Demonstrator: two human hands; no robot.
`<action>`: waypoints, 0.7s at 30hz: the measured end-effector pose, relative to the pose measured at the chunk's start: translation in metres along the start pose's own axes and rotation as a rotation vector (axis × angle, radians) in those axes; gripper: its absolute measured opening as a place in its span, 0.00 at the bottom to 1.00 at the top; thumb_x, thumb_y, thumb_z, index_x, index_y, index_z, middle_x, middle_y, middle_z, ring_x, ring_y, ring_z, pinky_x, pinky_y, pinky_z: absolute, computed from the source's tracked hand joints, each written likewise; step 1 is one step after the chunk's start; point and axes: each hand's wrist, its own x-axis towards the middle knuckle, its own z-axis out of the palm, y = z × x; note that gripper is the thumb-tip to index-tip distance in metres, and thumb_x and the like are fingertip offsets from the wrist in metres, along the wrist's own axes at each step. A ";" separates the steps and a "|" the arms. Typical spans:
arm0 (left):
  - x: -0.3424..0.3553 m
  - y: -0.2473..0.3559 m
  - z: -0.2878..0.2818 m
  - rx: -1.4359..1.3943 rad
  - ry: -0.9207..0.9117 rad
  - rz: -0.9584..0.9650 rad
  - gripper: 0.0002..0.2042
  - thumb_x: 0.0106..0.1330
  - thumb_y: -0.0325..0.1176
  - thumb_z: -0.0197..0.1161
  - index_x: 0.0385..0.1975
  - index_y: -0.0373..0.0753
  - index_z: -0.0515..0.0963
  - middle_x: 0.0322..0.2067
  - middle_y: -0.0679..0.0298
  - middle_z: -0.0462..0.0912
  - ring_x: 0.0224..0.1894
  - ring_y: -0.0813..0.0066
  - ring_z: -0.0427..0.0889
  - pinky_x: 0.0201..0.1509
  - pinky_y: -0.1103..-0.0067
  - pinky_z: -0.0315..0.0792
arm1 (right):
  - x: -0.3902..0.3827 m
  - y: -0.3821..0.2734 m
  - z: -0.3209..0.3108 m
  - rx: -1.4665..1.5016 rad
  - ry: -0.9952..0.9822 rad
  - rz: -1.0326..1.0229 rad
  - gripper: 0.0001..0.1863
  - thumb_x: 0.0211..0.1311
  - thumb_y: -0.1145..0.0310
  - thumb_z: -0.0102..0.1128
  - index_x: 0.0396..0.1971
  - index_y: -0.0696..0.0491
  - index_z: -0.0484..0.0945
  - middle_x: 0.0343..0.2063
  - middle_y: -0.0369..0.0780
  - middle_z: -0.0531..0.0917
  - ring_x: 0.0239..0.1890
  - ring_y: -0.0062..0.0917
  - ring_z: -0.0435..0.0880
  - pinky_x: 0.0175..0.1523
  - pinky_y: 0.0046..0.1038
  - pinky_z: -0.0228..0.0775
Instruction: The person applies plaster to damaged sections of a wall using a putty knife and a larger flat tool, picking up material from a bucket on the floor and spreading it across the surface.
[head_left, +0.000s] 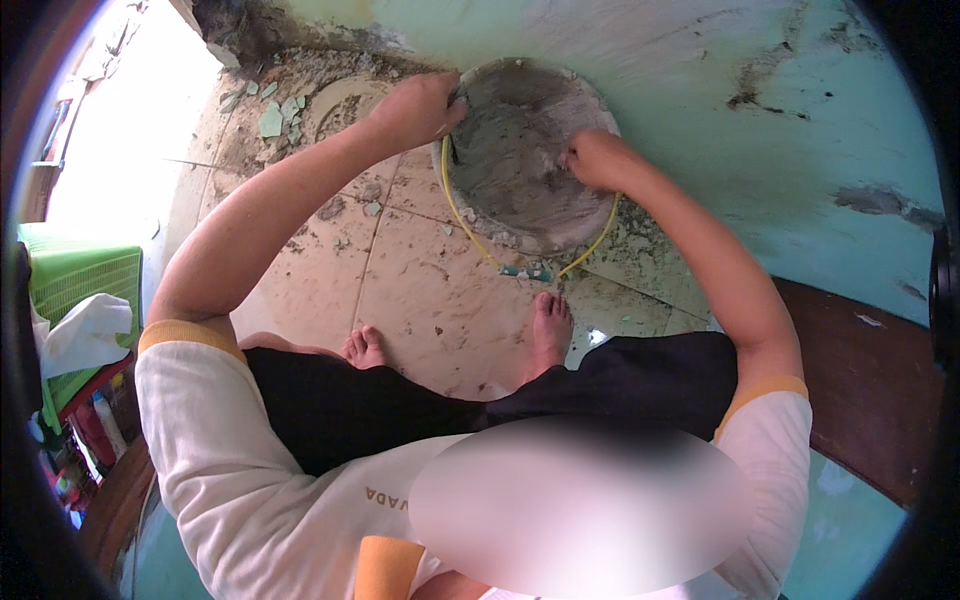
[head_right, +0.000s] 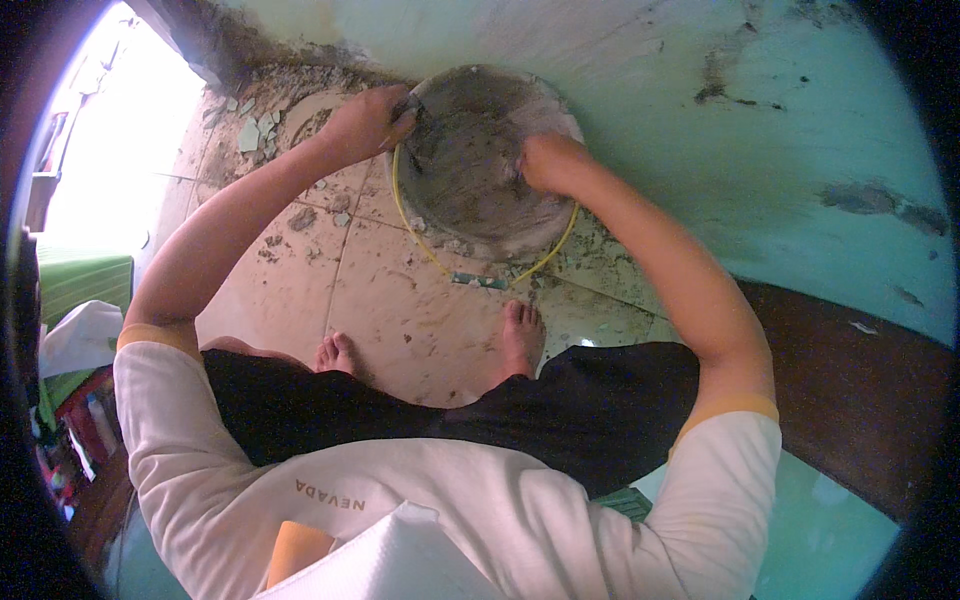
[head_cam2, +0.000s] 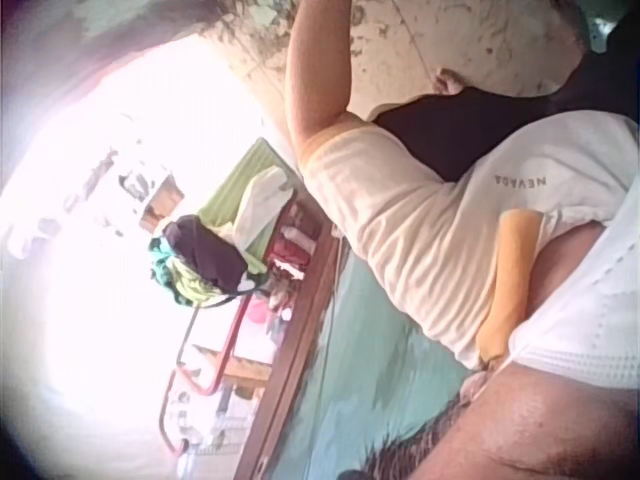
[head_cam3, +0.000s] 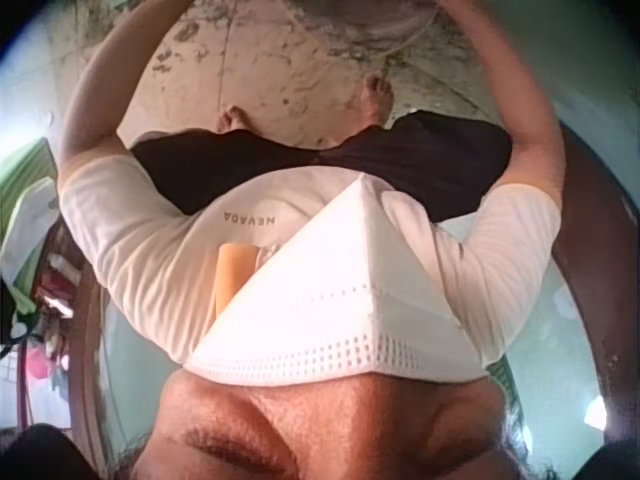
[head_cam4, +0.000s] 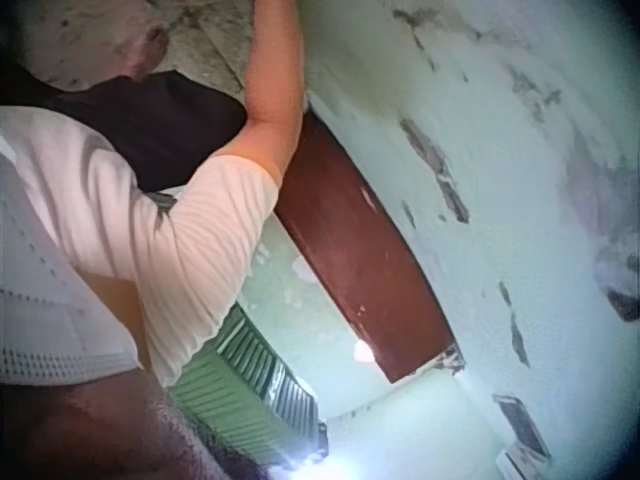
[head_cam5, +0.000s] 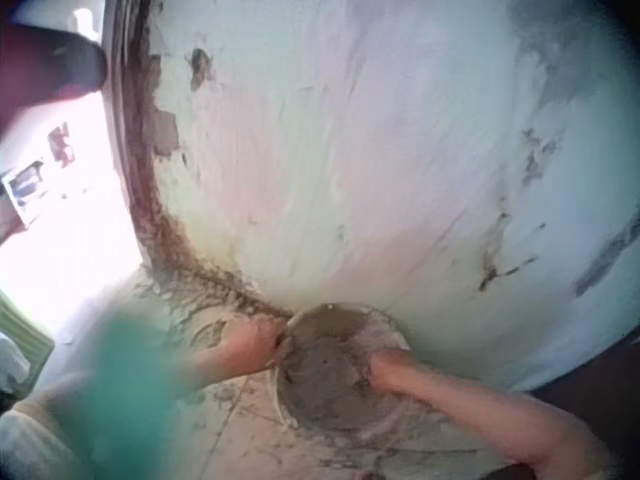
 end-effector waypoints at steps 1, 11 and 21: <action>0.001 -0.005 0.004 -0.001 0.018 0.024 0.17 0.68 0.40 0.57 0.44 0.30 0.73 0.39 0.41 0.81 0.44 0.41 0.81 0.48 0.55 0.74 | 0.009 -0.001 0.004 -0.014 0.002 0.018 0.16 0.64 0.60 0.59 0.35 0.60 0.84 0.29 0.52 0.84 0.34 0.47 0.84 0.41 0.45 0.75; 0.003 -0.009 0.008 0.005 0.023 0.047 0.15 0.67 0.38 0.58 0.44 0.31 0.73 0.36 0.42 0.81 0.41 0.39 0.81 0.46 0.57 0.75 | 0.037 -0.004 0.038 0.093 -0.061 -0.105 0.15 0.61 0.59 0.63 0.36 0.57 0.84 0.31 0.53 0.84 0.37 0.50 0.83 0.45 0.46 0.74; 0.002 -0.004 0.006 0.001 0.047 0.030 0.14 0.69 0.39 0.57 0.42 0.32 0.74 0.35 0.42 0.81 0.40 0.40 0.81 0.44 0.57 0.75 | 0.049 -0.002 0.028 0.126 -0.212 -0.207 0.15 0.63 0.59 0.60 0.42 0.53 0.84 0.35 0.47 0.86 0.41 0.45 0.85 0.45 0.43 0.75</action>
